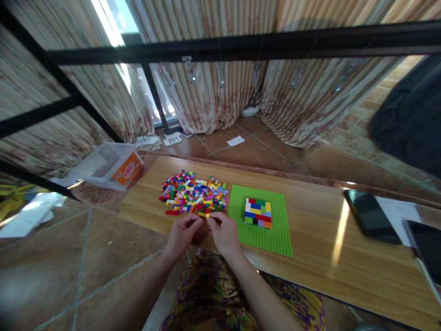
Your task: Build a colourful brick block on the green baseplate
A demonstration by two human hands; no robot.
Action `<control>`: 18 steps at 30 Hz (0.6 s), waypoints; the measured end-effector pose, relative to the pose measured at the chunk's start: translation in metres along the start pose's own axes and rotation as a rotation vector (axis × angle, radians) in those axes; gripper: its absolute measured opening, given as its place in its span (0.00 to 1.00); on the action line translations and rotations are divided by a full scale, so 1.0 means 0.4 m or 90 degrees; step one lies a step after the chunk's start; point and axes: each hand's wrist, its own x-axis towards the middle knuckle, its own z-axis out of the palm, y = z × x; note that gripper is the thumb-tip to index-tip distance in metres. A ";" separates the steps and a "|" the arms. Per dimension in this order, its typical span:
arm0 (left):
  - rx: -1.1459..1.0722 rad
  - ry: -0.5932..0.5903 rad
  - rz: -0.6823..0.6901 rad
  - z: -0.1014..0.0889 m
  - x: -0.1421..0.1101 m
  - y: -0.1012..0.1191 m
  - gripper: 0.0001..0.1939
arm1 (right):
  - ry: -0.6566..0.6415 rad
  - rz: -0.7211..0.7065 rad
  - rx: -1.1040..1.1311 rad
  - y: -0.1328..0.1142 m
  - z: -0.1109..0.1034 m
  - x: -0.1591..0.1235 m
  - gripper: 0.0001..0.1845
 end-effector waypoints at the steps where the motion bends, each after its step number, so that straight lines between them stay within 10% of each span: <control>1: 0.069 0.032 0.052 -0.005 0.005 -0.003 0.07 | 0.003 -0.054 -0.107 -0.002 -0.006 0.005 0.10; 5: 0.293 0.095 0.223 -0.018 0.020 -0.015 0.06 | -0.007 -0.198 -0.392 -0.009 -0.022 0.012 0.10; 18: 0.293 0.121 0.289 -0.024 0.027 -0.039 0.13 | 0.000 -0.278 -0.492 -0.038 -0.014 0.098 0.14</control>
